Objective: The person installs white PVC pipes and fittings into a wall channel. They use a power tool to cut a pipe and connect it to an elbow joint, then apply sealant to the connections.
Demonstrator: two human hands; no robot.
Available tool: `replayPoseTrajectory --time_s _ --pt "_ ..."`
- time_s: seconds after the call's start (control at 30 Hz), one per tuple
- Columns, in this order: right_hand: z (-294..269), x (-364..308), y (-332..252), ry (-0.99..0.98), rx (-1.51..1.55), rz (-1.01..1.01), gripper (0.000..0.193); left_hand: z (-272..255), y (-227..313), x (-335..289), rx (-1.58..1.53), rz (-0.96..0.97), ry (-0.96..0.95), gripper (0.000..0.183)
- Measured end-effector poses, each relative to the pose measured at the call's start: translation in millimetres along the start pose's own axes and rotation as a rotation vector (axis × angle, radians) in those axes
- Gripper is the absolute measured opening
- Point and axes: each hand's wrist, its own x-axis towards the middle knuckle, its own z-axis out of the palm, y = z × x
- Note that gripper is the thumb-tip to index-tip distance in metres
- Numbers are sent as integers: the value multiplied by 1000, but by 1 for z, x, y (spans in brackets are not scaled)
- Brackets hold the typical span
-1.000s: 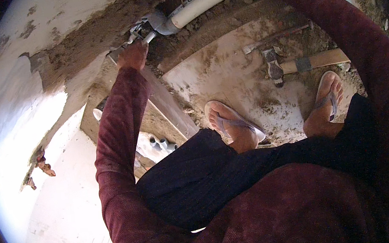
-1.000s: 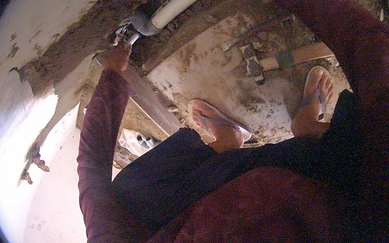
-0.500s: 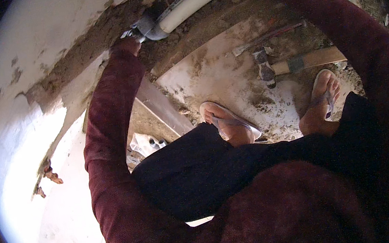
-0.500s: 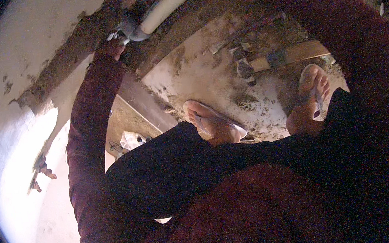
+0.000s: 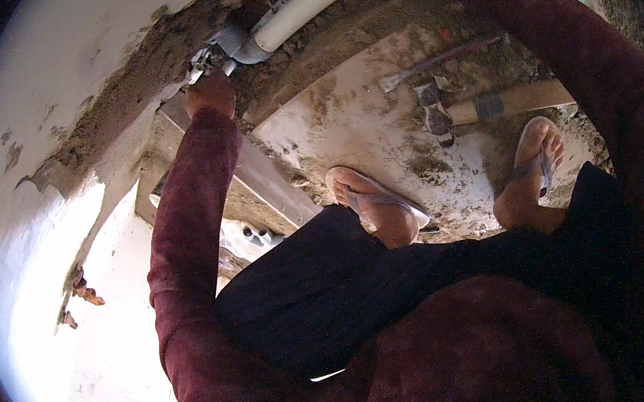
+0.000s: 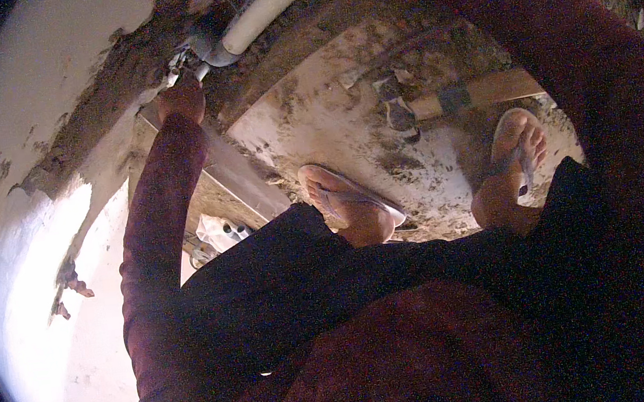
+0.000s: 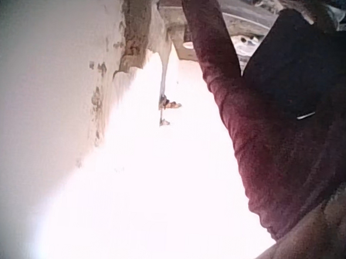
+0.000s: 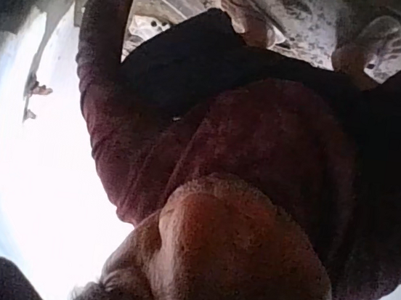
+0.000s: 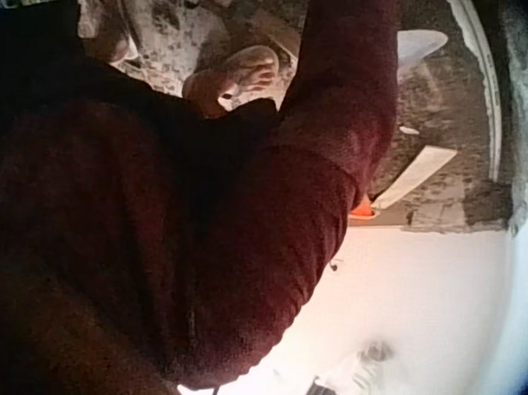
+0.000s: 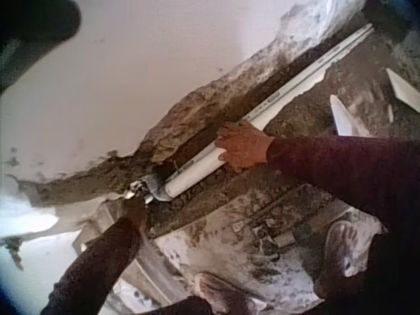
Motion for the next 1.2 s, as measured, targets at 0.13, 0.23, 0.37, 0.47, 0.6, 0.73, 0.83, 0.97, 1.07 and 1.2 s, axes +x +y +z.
replayPoseTrajectory --time_s 0.13,0.23,0.37,0.47,0.6,0.73,0.83,0.97,1.07,1.2 --pt "-53 6 -25 -302 -82 -50 52 8 -10 1 57 104 -62 25" --pt "-47 4 -22 -202 41 22 53 0 -13 13 124 239 -103 27" --pt "-31 10 -19 -170 16 -3 54 48 -32 35 -65 140 -101 29" --pt "-31 5 -14 -162 26 -12 53 40 -4 16 -119 11 13 29" --pt "-33 4 -20 -154 51 74 47 38 5 4 -148 2 11 26" --pt "-63 0 -29 -216 -205 -170 40 98 -35 51 -676 8 -350 25" --pt "-66 -2 -30 -234 -187 -167 38 96 -53 65 -1879 -396 -1297 32" --pt "-30 6 -21 -79 -70 -38 41 107 -34 83 -900 164 -457 28" --pt "-66 8 -35 -292 -192 -91 48 133 -29 67 -290 349 -4 31" --pt "-25 5 -11 -173 -43 30 54 91 4 69 -254 8 -171 32"
